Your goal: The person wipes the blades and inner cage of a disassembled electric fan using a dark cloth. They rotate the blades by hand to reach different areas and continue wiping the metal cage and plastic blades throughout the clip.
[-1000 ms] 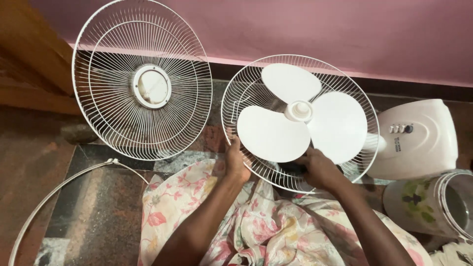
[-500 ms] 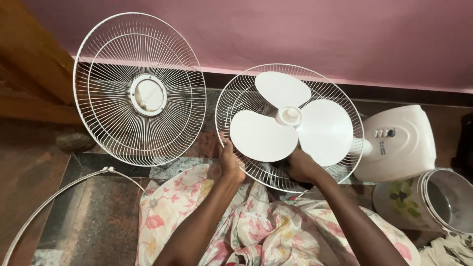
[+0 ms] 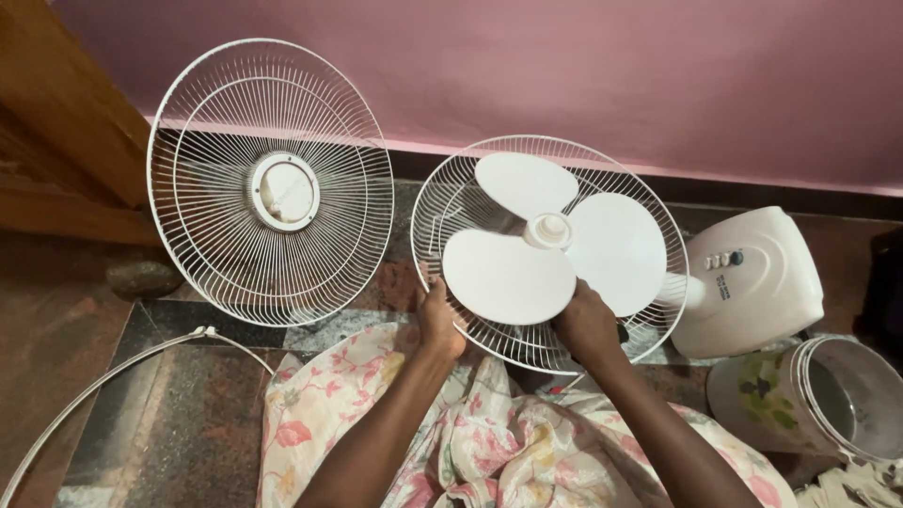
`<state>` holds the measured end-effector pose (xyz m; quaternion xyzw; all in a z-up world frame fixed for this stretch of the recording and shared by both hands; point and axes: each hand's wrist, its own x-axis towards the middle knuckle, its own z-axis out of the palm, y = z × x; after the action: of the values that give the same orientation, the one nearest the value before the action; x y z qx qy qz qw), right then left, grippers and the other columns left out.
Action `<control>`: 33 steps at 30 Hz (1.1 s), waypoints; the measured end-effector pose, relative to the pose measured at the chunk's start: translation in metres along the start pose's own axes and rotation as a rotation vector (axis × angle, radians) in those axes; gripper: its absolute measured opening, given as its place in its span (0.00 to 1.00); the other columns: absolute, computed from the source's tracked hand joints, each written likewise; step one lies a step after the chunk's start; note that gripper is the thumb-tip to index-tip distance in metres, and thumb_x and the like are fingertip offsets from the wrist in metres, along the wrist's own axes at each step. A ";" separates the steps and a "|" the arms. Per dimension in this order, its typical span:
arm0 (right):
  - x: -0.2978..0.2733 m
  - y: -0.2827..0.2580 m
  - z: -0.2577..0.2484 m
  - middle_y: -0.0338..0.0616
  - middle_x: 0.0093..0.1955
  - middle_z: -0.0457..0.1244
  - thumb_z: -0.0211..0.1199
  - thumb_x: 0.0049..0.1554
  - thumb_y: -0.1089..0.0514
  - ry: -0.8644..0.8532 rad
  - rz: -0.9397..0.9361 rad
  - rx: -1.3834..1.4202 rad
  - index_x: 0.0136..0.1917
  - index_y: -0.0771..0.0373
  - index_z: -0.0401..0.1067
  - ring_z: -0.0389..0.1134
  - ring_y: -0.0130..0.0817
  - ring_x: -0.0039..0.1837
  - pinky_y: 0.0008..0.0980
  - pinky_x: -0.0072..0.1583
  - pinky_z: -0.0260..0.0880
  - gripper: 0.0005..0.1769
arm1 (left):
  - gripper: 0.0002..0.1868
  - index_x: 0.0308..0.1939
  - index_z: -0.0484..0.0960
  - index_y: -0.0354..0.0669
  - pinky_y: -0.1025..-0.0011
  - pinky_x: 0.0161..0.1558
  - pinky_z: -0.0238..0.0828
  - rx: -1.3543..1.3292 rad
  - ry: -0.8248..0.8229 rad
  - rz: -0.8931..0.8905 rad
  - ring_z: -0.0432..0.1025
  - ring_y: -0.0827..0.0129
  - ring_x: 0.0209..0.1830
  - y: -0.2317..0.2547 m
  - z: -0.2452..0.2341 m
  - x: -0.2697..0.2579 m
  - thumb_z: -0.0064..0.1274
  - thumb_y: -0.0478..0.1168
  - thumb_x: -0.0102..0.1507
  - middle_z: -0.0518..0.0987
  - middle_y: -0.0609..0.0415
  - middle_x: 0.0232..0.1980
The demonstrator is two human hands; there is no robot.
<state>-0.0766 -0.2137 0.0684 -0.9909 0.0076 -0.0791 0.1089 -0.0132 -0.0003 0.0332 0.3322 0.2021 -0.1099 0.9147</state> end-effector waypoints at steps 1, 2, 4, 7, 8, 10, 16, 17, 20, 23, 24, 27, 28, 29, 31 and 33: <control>0.003 0.003 0.000 0.56 0.62 0.65 0.67 0.50 0.61 0.008 0.034 0.021 0.60 0.57 0.74 0.69 0.56 0.59 0.49 0.58 0.72 0.23 | 0.29 0.78 0.54 0.59 0.46 0.72 0.60 -0.045 -0.007 -0.004 0.62 0.55 0.72 0.000 0.001 -0.001 0.34 0.45 0.70 0.62 0.47 0.76; 0.006 0.004 0.000 0.58 0.62 0.65 0.67 0.49 0.61 0.015 0.068 0.042 0.63 0.60 0.73 0.69 0.57 0.59 0.50 0.57 0.71 0.26 | 0.29 0.78 0.53 0.60 0.46 0.71 0.61 -0.089 -0.014 -0.009 0.62 0.55 0.72 0.000 0.002 0.000 0.33 0.45 0.70 0.62 0.47 0.75; -0.003 0.000 0.002 0.59 0.66 0.62 0.68 0.50 0.60 -0.095 0.051 0.135 0.62 0.60 0.72 0.68 0.58 0.59 0.50 0.57 0.71 0.26 | 0.28 0.78 0.54 0.59 0.49 0.71 0.62 -0.015 0.009 0.007 0.63 0.56 0.72 -0.003 -0.006 -0.003 0.33 0.45 0.72 0.63 0.46 0.75; -0.004 -0.009 -0.005 0.54 0.65 0.66 0.73 0.49 0.58 -0.334 -0.047 0.402 0.63 0.55 0.75 0.69 0.52 0.63 0.47 0.62 0.69 0.28 | 0.28 0.78 0.54 0.57 0.54 0.72 0.59 0.021 -0.032 0.072 0.61 0.59 0.74 -0.003 -0.005 0.006 0.33 0.44 0.72 0.62 0.48 0.76; -0.006 -0.011 -0.009 0.51 0.63 0.69 0.75 0.48 0.57 -0.432 -0.090 0.513 0.64 0.53 0.76 0.70 0.49 0.64 0.45 0.65 0.67 0.29 | 0.28 0.79 0.54 0.56 0.56 0.72 0.57 0.022 -0.053 0.096 0.60 0.60 0.74 -0.004 -0.006 0.007 0.33 0.44 0.73 0.62 0.48 0.77; -0.013 -0.018 -0.011 0.48 0.66 0.66 0.74 0.47 0.58 -0.536 -0.037 0.561 0.66 0.49 0.78 0.69 0.47 0.65 0.42 0.66 0.67 0.32 | 0.28 0.78 0.55 0.54 0.54 0.72 0.59 -0.029 -0.087 0.080 0.60 0.59 0.74 -0.006 -0.010 0.010 0.33 0.44 0.72 0.61 0.48 0.77; -0.005 -0.039 -0.005 0.55 0.73 0.59 0.70 0.45 0.65 -0.198 -0.090 0.140 0.66 0.52 0.73 0.64 0.56 0.70 0.46 0.64 0.69 0.34 | 0.28 0.77 0.56 0.51 0.52 0.72 0.61 0.048 -0.017 0.035 0.62 0.58 0.73 -0.003 -0.009 0.010 0.33 0.45 0.72 0.63 0.46 0.75; -0.005 -0.040 -0.005 0.57 0.76 0.57 0.69 0.44 0.65 -0.092 -0.080 0.055 0.66 0.54 0.72 0.62 0.58 0.72 0.48 0.63 0.69 0.35 | 0.28 0.77 0.57 0.50 0.50 0.71 0.62 0.059 -0.003 0.016 0.63 0.57 0.72 -0.003 -0.008 0.009 0.34 0.44 0.72 0.65 0.44 0.74; -0.003 -0.037 -0.010 0.57 0.71 0.59 0.71 0.50 0.59 0.188 -0.135 -0.079 0.68 0.60 0.70 0.58 0.66 0.71 0.60 0.62 0.61 0.32 | 0.28 0.77 0.57 0.45 0.50 0.70 0.66 -0.026 -0.010 -0.009 0.66 0.52 0.71 -0.002 -0.005 0.005 0.36 0.43 0.72 0.67 0.39 0.74; -0.003 -0.030 -0.011 0.67 0.67 0.59 0.76 0.33 0.49 0.227 -0.255 -0.199 0.63 0.61 0.75 0.56 0.77 0.72 0.74 0.61 0.59 0.43 | 0.30 0.79 0.53 0.56 0.54 0.71 0.62 0.047 -0.019 0.047 0.63 0.60 0.72 -0.001 -0.008 0.002 0.34 0.44 0.71 0.63 0.48 0.76; -0.001 -0.026 -0.010 0.65 0.65 0.61 0.75 0.36 0.52 0.142 -0.308 -0.084 0.61 0.63 0.75 0.57 0.73 0.69 0.69 0.62 0.59 0.38 | 0.30 0.79 0.54 0.55 0.55 0.71 0.62 0.043 -0.020 0.048 0.64 0.59 0.72 -0.001 -0.008 0.002 0.34 0.43 0.71 0.63 0.47 0.76; 0.006 -0.016 0.001 0.60 0.60 0.65 0.68 0.44 0.60 -0.020 -0.377 0.223 0.57 0.66 0.74 0.63 0.61 0.64 0.56 0.64 0.62 0.25 | 0.30 0.79 0.54 0.53 0.56 0.71 0.63 0.061 -0.015 0.049 0.64 0.59 0.71 -0.001 -0.008 0.004 0.34 0.43 0.72 0.63 0.46 0.75; 0.008 -0.013 0.005 0.58 0.59 0.67 0.65 0.48 0.63 -0.018 -0.346 0.301 0.57 0.66 0.74 0.65 0.58 0.63 0.53 0.64 0.66 0.22 | 0.30 0.79 0.54 0.54 0.56 0.71 0.63 0.085 -0.002 0.046 0.64 0.60 0.71 -0.002 -0.008 0.005 0.34 0.43 0.72 0.62 0.47 0.76; 0.011 -0.011 0.010 0.56 0.57 0.68 0.61 0.52 0.65 -0.015 -0.318 0.381 0.57 0.66 0.74 0.68 0.55 0.62 0.49 0.63 0.69 0.18 | 0.30 0.79 0.53 0.55 0.57 0.70 0.62 0.108 0.012 0.045 0.64 0.61 0.71 -0.002 -0.008 0.006 0.34 0.43 0.72 0.62 0.48 0.76; 0.012 -0.007 0.018 0.56 0.55 0.69 0.62 0.50 0.65 -0.032 -0.391 0.251 0.55 0.65 0.75 0.69 0.57 0.59 0.49 0.61 0.69 0.18 | 0.29 0.79 0.54 0.52 0.56 0.69 0.65 0.015 -0.032 0.066 0.66 0.58 0.70 -0.004 -0.009 0.009 0.34 0.43 0.72 0.64 0.44 0.74; 0.009 -0.005 0.022 0.58 0.54 0.69 0.63 0.49 0.65 -0.059 -0.402 0.188 0.54 0.65 0.75 0.68 0.59 0.58 0.49 0.60 0.69 0.18 | 0.28 0.78 0.55 0.51 0.56 0.68 0.68 -0.035 -0.050 0.077 0.67 0.57 0.68 -0.007 -0.011 0.009 0.34 0.43 0.72 0.66 0.42 0.73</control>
<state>-0.0642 -0.2040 0.0498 -0.9599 -0.2007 -0.0704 0.1829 -0.0113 0.0009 0.0171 0.3206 0.1681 -0.0793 0.9288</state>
